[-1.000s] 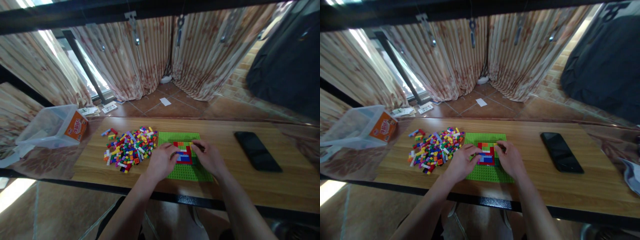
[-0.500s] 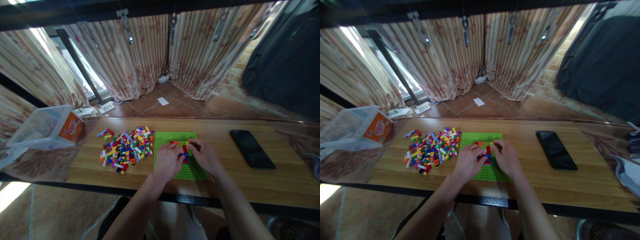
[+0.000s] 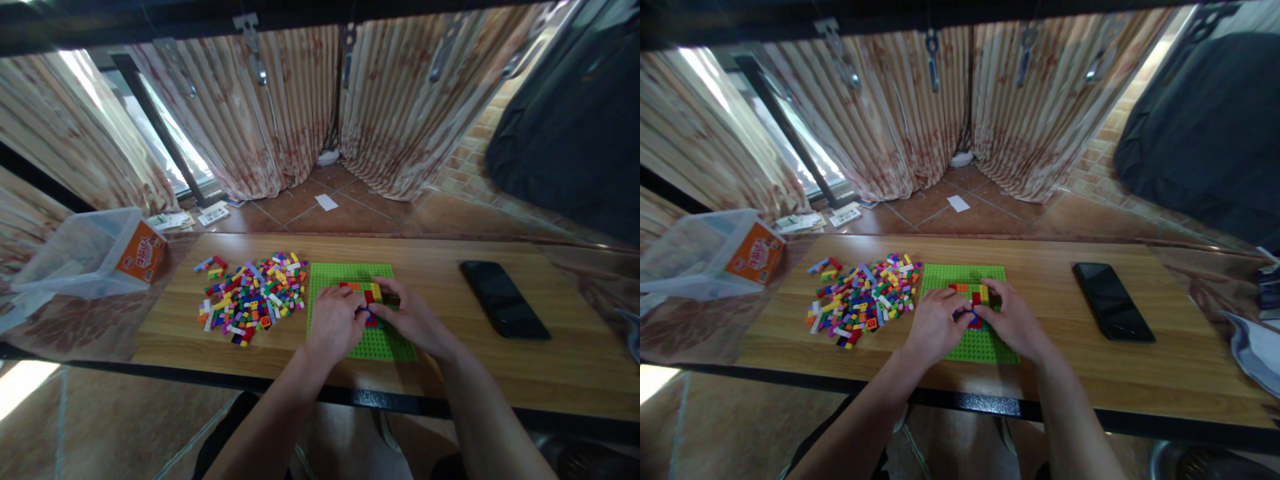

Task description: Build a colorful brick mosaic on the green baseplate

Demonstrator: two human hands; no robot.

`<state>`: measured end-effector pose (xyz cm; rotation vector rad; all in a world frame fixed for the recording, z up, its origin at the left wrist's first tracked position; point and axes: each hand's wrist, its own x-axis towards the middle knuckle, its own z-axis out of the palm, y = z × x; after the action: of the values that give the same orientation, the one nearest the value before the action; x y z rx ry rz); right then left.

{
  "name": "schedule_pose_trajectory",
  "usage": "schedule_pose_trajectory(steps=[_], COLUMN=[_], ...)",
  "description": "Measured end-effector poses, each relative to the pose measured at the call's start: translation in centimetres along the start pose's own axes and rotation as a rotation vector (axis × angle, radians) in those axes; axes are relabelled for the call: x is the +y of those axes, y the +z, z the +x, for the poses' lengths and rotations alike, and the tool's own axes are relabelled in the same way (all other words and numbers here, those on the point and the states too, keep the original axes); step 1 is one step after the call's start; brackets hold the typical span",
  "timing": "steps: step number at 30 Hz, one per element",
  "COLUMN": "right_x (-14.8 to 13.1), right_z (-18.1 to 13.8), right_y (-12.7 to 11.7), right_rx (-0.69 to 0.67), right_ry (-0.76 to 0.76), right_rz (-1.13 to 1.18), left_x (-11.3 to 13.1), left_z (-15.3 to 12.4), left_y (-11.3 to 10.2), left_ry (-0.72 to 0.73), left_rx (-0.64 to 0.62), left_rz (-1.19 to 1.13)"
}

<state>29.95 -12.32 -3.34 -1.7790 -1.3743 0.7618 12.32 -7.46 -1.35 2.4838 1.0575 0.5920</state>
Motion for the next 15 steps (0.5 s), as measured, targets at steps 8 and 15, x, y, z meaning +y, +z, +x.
schedule_pose_trajectory(steps=[8,15], right_x=[-0.12,-0.07], right_z=[0.17,0.31], right_y=[0.34,0.49], right_rx=[0.034,0.03], right_ry=[0.035,0.046], right_rz=[0.023,0.06], left_x=[-0.05,-0.28], left_z=[-0.22,-0.11], left_y=[-0.11,-0.05], left_ry=[-0.069,-0.204], left_rx=[0.036,0.111], left_rz=[-0.165,-0.261])
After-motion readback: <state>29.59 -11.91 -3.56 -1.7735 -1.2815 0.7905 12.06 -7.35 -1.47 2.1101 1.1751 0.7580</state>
